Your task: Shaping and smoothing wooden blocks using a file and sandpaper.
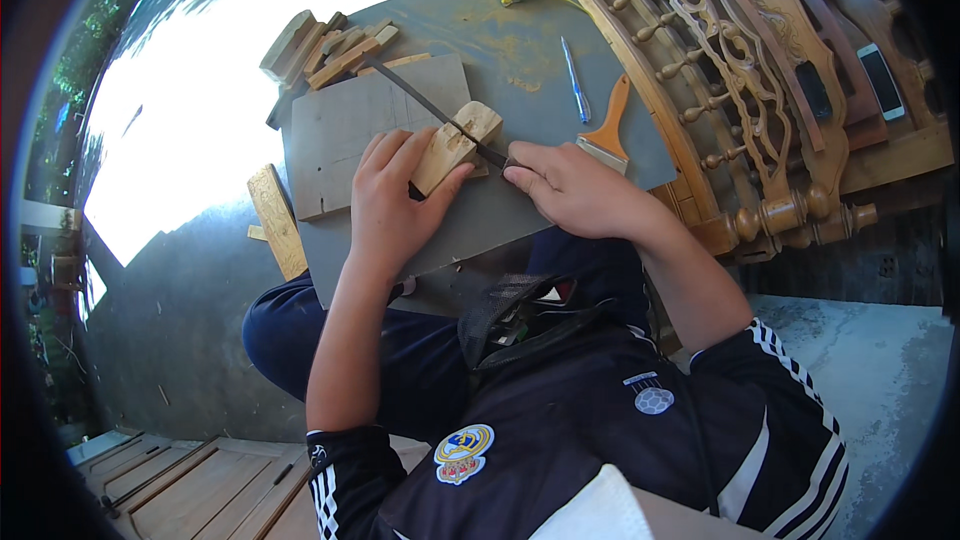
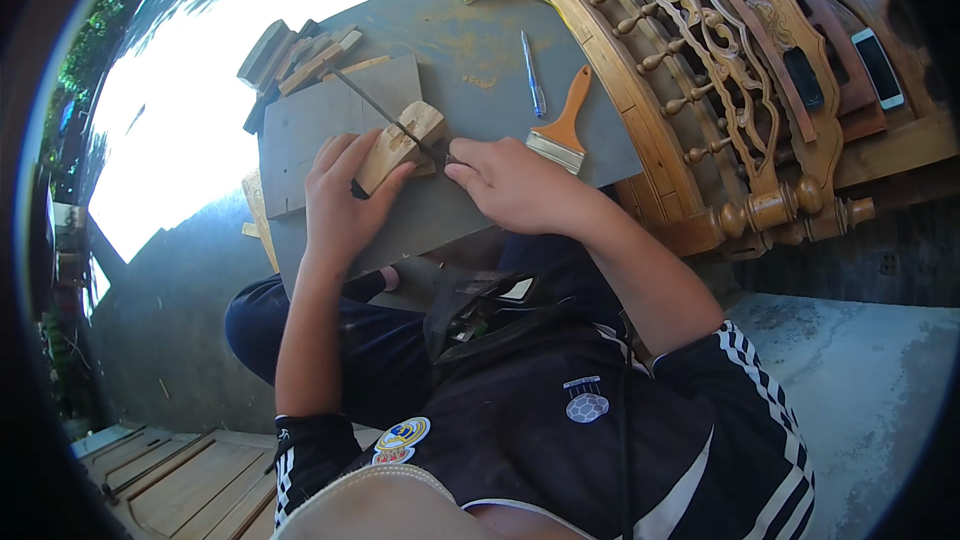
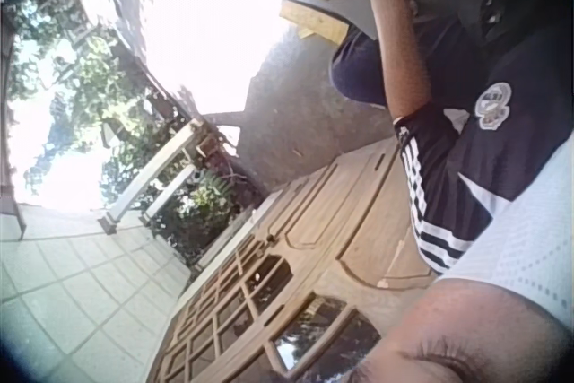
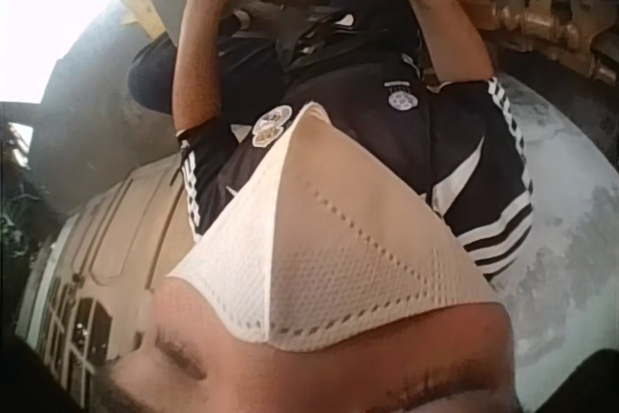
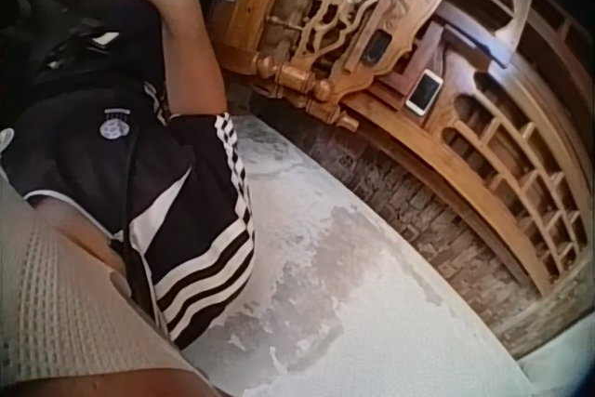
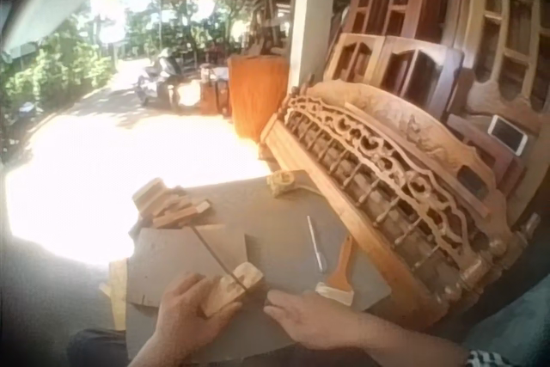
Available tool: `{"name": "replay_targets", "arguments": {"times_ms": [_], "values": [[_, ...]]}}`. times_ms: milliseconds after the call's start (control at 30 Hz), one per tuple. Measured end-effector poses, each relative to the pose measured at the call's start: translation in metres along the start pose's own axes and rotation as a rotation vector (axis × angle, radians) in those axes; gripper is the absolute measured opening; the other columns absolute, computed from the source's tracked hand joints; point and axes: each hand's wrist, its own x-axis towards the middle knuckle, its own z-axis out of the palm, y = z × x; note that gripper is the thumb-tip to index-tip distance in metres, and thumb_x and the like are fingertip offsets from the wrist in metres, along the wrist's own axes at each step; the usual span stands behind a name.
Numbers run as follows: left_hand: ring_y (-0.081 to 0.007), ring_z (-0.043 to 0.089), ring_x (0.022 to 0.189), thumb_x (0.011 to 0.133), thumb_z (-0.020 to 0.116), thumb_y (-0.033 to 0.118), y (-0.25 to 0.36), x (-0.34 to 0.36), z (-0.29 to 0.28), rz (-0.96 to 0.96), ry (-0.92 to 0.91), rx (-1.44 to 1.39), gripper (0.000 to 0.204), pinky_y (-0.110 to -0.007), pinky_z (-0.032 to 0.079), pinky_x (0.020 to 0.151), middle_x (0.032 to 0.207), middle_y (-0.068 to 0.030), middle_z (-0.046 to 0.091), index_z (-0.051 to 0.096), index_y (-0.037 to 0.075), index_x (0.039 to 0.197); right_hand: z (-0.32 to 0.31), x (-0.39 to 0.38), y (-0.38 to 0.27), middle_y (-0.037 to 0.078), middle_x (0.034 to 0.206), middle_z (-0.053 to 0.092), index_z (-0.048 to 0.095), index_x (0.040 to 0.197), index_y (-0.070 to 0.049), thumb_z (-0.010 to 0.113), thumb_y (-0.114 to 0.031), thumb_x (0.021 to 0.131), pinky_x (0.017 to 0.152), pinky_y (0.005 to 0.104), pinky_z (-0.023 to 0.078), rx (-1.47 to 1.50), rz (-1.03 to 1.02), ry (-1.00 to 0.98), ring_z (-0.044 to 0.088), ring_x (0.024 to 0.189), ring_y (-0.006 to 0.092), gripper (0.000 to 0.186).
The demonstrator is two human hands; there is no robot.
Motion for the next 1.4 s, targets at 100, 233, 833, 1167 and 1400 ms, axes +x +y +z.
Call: {"name": "replay_targets", "arguments": {"times_ms": [100,233,833,1167,1400], "values": [[-0.0323,0.065,0.089,0.078,0.088,0.021,-0.001,0.001,-0.001,-0.001,-0.010,-0.009,0.044,-0.041,0.053,0.080,0.097,-0.0139,0.068,0.072,-0.001,0.112,-0.007,0.001,-0.003,0.010,0.058,0.054,0.052,0.089,-0.003,0.050,-0.025,0.107,0.055,0.0387,0.044,0.082,0.042,-0.063,0.057,0.053,0.0241,0.029],[-0.0329,0.064,0.089,0.076,0.088,0.021,-0.002,0.001,-0.004,-0.015,-0.026,-0.034,0.044,-0.042,0.053,0.080,0.097,-0.0137,0.068,0.072,-0.001,0.111,-0.017,0.003,-0.011,0.020,0.069,0.060,0.056,0.090,0.001,0.053,-0.024,0.105,0.064,0.0446,0.047,0.155,0.107,-0.162,0.061,0.065,0.0395,0.030],[-0.0340,0.065,0.087,0.080,0.086,0.019,0.021,-0.003,0.014,-0.023,0.016,0.047,0.041,-0.042,0.053,0.078,0.094,-0.0144,0.069,0.071,-0.002,0.112,0.029,-0.049,-0.011,0.024,0.064,0.064,0.047,0.101,0.000,0.049,-0.020,0.106,0.056,0.0534,0.055,-0.358,0.109,0.114,0.068,0.064,0.0458,0.021],[-0.0345,0.065,0.091,0.078,0.087,0.020,-0.001,0.002,-0.014,-0.005,-0.041,0.111,0.045,-0.042,0.052,0.083,0.099,-0.0154,0.069,0.071,-0.002,0.115,0.040,-0.007,-0.028,0.027,0.073,0.068,0.050,0.102,0.003,0.051,-0.011,0.099,0.064,0.0545,0.057,-0.331,0.173,0.043,0.070,0.072,0.0468,0.014],[-0.0368,0.065,0.096,0.084,0.082,0.022,0.002,0.004,-0.002,-0.157,0.018,0.148,0.042,-0.045,0.051,0.083,0.102,-0.0160,0.068,0.069,-0.001,0.116,0.036,0.006,-0.034,0.028,0.079,0.070,0.052,0.104,0.005,0.054,-0.004,0.089,0.069,0.0530,0.060,-0.364,0.174,-0.014,0.072,0.080,0.0468,0.017]]}}
